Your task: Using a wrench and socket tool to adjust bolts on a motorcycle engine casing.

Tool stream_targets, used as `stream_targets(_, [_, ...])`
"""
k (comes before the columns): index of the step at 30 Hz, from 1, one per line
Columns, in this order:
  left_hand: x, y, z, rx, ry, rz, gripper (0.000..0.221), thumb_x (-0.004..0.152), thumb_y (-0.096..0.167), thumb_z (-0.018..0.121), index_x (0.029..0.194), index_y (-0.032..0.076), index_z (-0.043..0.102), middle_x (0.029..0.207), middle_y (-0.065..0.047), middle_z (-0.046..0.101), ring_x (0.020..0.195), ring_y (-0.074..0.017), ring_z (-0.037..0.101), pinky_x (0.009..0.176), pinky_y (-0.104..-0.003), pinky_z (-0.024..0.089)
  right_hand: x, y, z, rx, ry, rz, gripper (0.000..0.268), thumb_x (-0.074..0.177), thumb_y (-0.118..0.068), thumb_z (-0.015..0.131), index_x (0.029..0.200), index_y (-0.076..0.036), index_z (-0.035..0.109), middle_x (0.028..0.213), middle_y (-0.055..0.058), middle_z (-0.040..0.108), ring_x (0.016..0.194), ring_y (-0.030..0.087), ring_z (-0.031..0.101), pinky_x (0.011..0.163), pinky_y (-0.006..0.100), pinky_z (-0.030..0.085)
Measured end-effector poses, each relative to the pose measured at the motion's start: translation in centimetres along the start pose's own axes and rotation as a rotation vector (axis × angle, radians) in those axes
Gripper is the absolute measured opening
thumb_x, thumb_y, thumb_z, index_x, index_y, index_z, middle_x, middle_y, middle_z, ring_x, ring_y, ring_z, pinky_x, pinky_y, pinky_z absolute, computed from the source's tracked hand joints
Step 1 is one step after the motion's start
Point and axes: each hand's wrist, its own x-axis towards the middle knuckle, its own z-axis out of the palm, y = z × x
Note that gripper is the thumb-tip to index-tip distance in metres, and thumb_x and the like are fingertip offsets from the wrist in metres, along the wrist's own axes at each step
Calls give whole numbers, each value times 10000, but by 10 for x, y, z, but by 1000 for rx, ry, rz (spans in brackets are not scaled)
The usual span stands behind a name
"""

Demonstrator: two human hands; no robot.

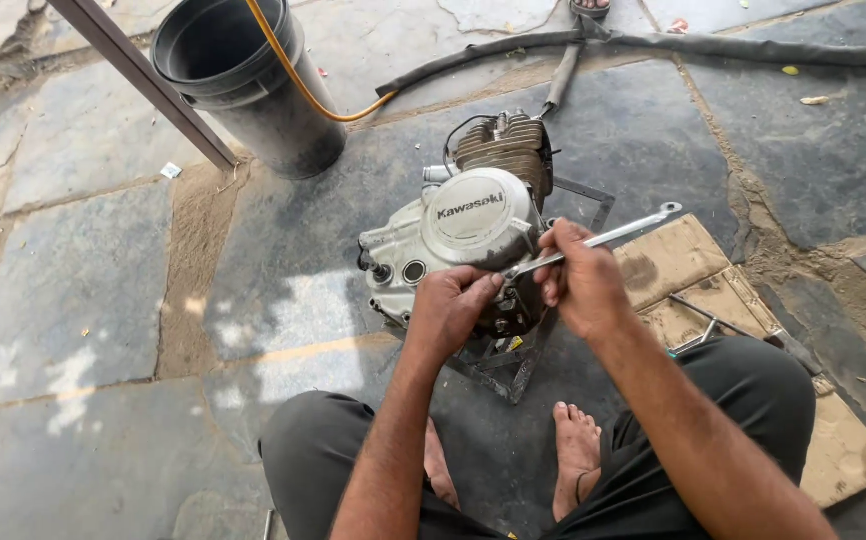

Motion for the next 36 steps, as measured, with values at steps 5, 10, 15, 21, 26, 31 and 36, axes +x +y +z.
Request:
stream_targets(5, [-3,-15,-1,-124,10,-30,324,946,307,727,958,-7,808,709,-87,743,608,-103,623,559,-303,507,-36,-12,12,-68,-25,-257,353,1152,-255,463,992,0,649,775,148,702,589,186,683,521,301,592])
stream_targets(10, [-7,3,-1,-60,17,-54,308,901,332,749,970,40,818,710,-69,767,588,-100,667,550,-290,532,-79,30,18,-84,15,-311,302,1132,-190,448,1075,40,635,920,200,721,759,257,739,705,388,656])
stream_targets(15, [-5,10,3,85,52,-45,291,824,322,796,949,62,833,736,-58,791,611,-111,724,578,-276,565,-100,48,40,-207,65,-283,349,1098,-180,373,1265,67,555,1171,253,696,1071,298,740,944,426,639])
stream_targets(21, [-5,18,6,160,52,-87,268,862,329,763,900,69,811,712,-67,781,578,-134,736,567,-290,594,-114,63,68,-504,7,-402,486,1044,-217,420,1471,7,355,1386,231,531,1158,288,658,929,422,621])
stream_targets(26, [-7,21,7,223,70,-92,265,863,345,758,889,86,802,713,-71,775,600,-158,745,585,-317,600,-93,79,51,-676,-103,-546,499,1081,-330,456,1432,13,366,1259,239,575,1099,283,663,848,385,635])
stream_targets(31, [-9,24,5,298,128,-23,260,848,350,766,866,95,812,724,-88,767,645,-206,744,635,-358,577,-31,29,7,-225,140,-133,437,1140,-400,365,1107,-43,614,837,140,671,664,194,648,595,309,568])
stream_targets(36, [-9,8,-1,109,106,18,342,895,395,746,868,58,797,658,-86,728,580,-165,680,569,-346,530,-1,-8,0,-92,-3,39,473,1175,-409,404,919,-88,638,684,101,663,480,177,591,457,281,510])
